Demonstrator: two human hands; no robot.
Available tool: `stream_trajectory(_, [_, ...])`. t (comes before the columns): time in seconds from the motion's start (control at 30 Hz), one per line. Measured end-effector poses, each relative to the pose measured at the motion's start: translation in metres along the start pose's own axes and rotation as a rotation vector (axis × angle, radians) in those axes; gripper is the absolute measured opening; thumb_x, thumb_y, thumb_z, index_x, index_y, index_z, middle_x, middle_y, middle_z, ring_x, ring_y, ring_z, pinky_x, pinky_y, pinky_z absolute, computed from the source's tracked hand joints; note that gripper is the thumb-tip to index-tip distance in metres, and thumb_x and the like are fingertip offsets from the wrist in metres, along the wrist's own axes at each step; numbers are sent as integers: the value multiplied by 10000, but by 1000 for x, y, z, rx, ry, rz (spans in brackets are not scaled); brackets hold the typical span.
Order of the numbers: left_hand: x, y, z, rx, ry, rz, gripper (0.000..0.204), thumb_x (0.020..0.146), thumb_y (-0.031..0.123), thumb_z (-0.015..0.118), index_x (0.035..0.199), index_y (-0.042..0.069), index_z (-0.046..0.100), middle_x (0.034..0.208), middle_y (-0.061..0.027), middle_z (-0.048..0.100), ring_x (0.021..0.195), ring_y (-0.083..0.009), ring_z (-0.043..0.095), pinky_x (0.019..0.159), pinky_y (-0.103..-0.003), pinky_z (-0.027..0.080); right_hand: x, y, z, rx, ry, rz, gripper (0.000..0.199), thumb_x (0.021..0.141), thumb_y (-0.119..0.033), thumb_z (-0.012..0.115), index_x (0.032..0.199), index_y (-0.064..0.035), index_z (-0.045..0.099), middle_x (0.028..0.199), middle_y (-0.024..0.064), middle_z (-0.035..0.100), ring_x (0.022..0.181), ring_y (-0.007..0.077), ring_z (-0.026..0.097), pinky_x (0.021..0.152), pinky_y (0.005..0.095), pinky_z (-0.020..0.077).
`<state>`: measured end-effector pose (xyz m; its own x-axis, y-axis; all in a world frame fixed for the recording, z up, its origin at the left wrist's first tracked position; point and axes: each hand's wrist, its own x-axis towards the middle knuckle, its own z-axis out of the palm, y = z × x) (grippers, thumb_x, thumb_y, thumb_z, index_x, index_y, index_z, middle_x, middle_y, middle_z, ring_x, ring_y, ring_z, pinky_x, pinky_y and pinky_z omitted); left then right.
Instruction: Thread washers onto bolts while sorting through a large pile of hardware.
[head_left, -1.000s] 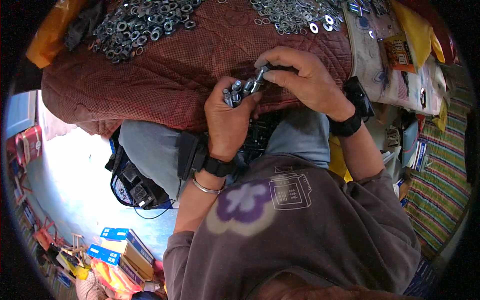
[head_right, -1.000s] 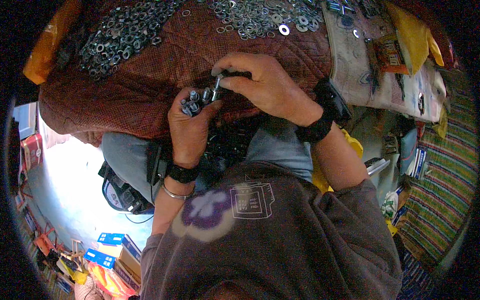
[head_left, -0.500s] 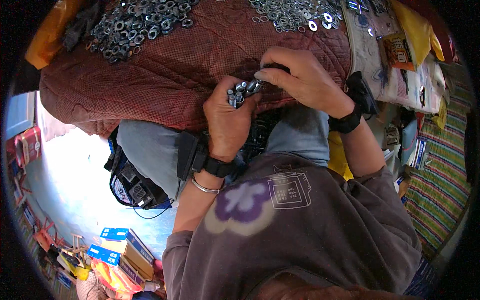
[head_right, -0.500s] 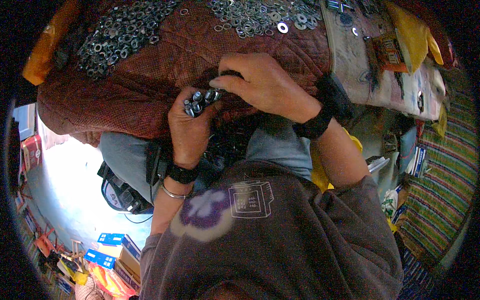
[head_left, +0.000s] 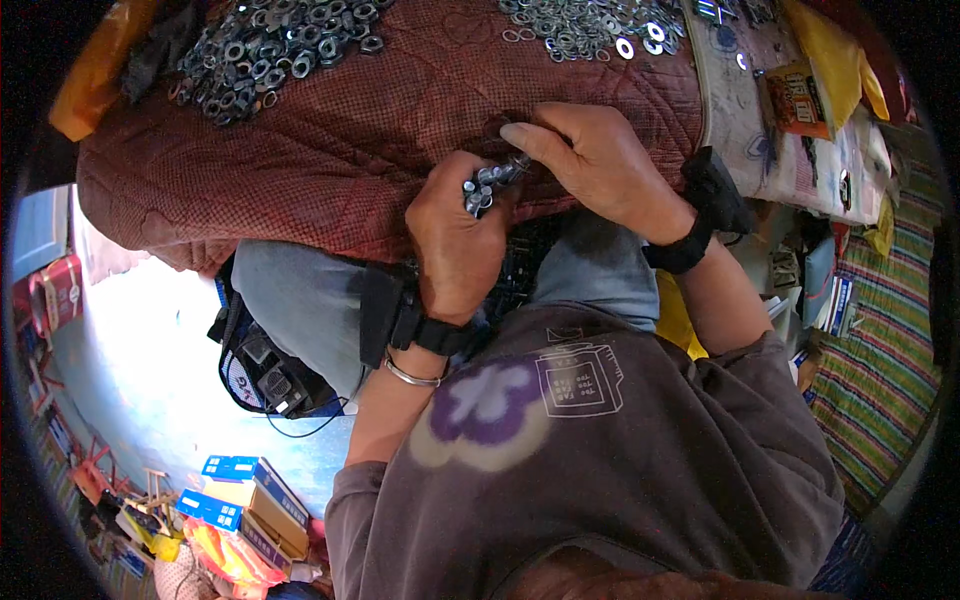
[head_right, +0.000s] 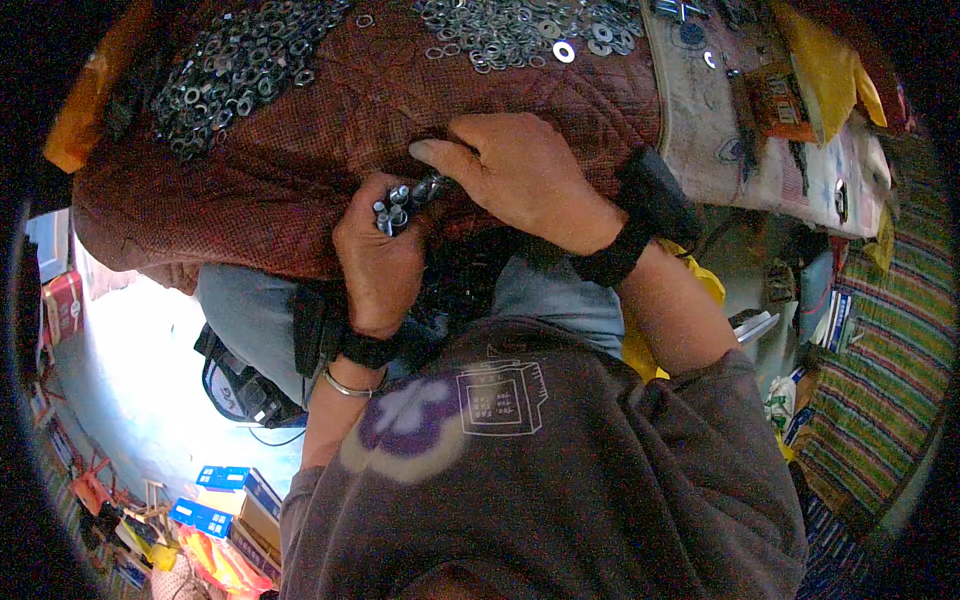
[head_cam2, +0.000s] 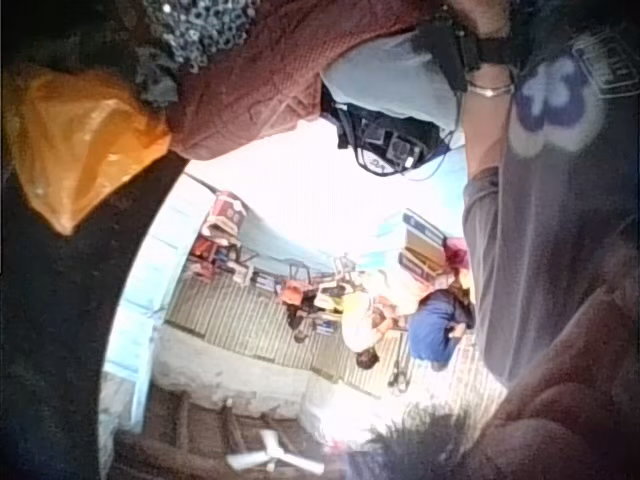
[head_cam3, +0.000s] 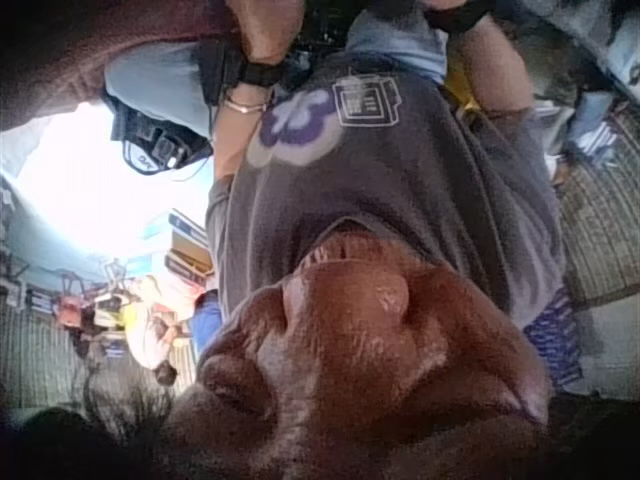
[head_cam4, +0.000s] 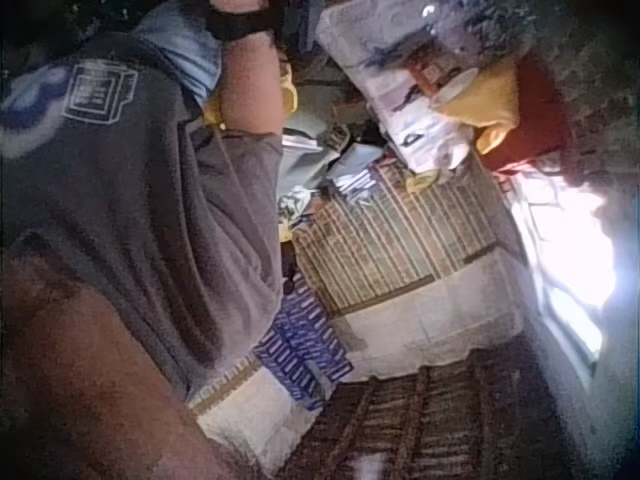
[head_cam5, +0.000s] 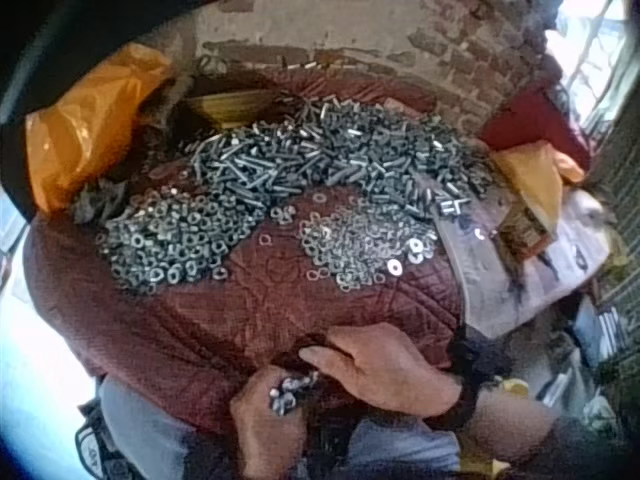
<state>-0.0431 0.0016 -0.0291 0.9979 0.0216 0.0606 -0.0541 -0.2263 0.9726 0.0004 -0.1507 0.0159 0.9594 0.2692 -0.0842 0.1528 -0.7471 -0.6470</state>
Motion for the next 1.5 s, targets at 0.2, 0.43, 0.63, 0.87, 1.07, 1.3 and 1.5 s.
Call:
stream_trajectory(0.2, [0,5,0,-96,9,-67,173,689,-8,667,809,12,544,683,-105,554,591,-176,531,567,-283,435,0,11,-3,265,-8,-123,288,880,-227,555,741,25,536,587,50,481,553,102,420,509,286,366])
stream_trajectory(0.43, [0,3,-1,-61,-5,-55,166,701,-18,663,813,10,545,661,-66,552,608,-84,498,561,-255,432,-4,-5,-9,261,-138,234,331,819,-314,596,726,3,581,587,127,520,545,186,516,508,340,402])
stream_trajectory(0.63, [0,7,1,-118,1,-78,164,708,-16,669,815,7,547,661,-55,568,615,-68,498,566,-242,434,-7,3,-4,170,-64,19,320,843,-308,574,784,6,588,598,117,512,551,149,497,508,305,406])
stream_trajectory(0.87, [1,5,1,-171,-26,-105,183,701,-24,678,817,8,540,670,-17,561,627,-54,478,565,-227,433,-11,5,3,587,156,30,341,862,-281,537,1020,21,543,867,146,601,745,227,589,705,301,474])
stream_trajectory(1.07, [0,11,-8,-364,-11,-211,177,717,-34,673,810,14,530,678,0,554,587,-38,486,513,-211,417,-75,-52,-8,412,23,-205,487,873,-208,503,1269,49,386,1312,239,393,1255,334,351,1041,367,261])
stream_trajectory(1.3, [-2,2,-3,-95,-129,-107,166,712,-14,656,808,14,523,651,-6,539,525,-83,495,477,-243,407,-53,6,6,850,271,99,298,884,-111,497,1127,62,496,995,141,595,949,177,580,847,293,448])
stream_trajectory(1.5, [-13,-11,-8,122,-687,-173,184,693,48,656,830,0,543,668,-150,554,596,-246,562,549,-336,425,-37,49,-15,172,448,17,175,839,-111,542,987,-21,569,901,153,609,809,282,611,692,345,473])
